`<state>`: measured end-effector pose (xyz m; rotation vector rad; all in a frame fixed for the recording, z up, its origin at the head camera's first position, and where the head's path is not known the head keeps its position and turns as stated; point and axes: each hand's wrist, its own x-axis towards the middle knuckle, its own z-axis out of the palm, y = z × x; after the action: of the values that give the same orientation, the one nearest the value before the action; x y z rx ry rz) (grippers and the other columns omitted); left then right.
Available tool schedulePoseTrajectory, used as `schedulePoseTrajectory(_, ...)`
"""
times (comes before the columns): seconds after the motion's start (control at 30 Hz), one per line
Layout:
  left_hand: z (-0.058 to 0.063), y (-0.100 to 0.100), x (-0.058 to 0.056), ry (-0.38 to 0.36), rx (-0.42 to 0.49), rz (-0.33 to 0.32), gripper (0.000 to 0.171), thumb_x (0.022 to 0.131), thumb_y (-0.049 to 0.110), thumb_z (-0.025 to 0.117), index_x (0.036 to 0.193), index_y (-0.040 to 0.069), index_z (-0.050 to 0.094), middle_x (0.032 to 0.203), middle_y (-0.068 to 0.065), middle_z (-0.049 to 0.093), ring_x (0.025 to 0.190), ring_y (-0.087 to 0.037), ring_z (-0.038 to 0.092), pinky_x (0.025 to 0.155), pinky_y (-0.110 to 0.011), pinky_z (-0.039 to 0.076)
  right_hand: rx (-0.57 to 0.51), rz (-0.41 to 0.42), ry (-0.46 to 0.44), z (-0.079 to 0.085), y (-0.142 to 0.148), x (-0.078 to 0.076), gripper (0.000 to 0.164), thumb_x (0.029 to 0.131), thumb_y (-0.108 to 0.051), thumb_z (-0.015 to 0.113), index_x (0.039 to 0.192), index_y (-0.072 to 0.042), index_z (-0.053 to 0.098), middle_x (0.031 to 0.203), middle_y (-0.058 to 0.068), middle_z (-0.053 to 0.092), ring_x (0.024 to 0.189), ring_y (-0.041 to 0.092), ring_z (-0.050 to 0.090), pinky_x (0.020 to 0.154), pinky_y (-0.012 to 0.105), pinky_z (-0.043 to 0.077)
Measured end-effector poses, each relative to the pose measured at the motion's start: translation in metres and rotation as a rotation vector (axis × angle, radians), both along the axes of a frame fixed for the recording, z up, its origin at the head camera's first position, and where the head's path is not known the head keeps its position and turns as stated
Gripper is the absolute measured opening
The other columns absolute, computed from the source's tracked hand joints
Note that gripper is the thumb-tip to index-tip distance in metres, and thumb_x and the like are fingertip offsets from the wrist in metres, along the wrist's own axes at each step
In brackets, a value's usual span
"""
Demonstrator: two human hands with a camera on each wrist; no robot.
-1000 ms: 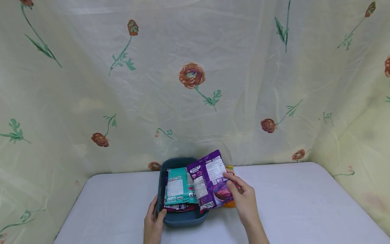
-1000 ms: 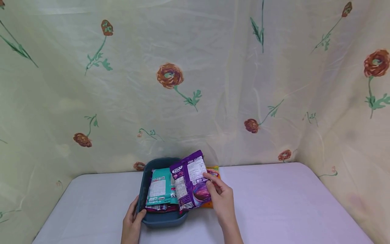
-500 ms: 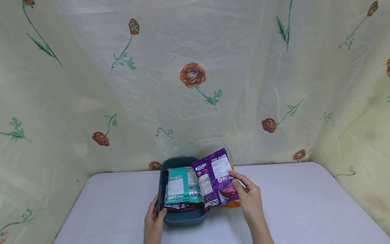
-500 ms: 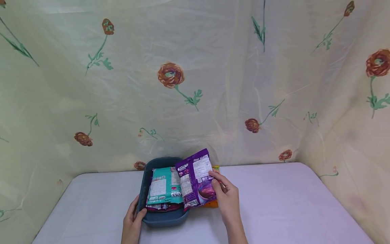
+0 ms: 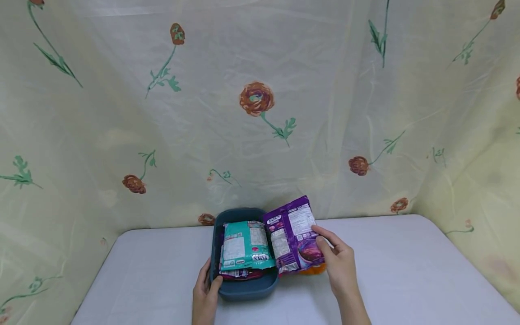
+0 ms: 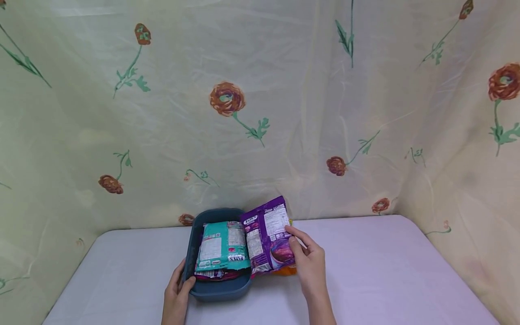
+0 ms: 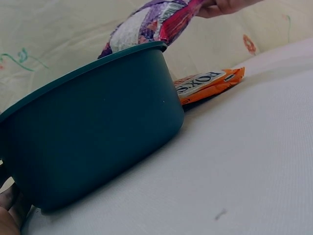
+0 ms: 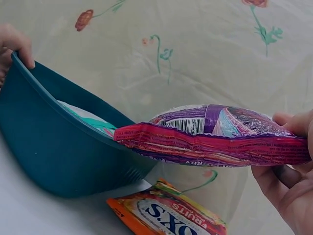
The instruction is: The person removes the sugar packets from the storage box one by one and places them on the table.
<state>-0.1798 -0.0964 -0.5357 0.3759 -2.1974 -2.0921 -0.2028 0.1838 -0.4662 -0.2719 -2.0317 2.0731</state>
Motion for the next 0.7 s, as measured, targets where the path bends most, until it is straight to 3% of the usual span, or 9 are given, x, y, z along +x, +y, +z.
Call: schedulePoseTrajectory(0.7, 0.0, 0.0, 0.0, 0.011, -0.004, -0.004, 0.056, 0.093, 0.012, 0.049, 0.146, 0.006, 0.032, 0.15, -0.021, 0.033, 0.141, -0.035, 0.03, 0.113, -0.046, 0.03, 0.001, -0.078, -0.008, -0.005, 0.018, -0.002, 0.032, 0.094, -0.021, 0.057, 0.124, -0.013, 0.064, 0.133, 0.002, 0.057, 0.097, 0.0, 0.062, 0.079, 0.015, 0.055)
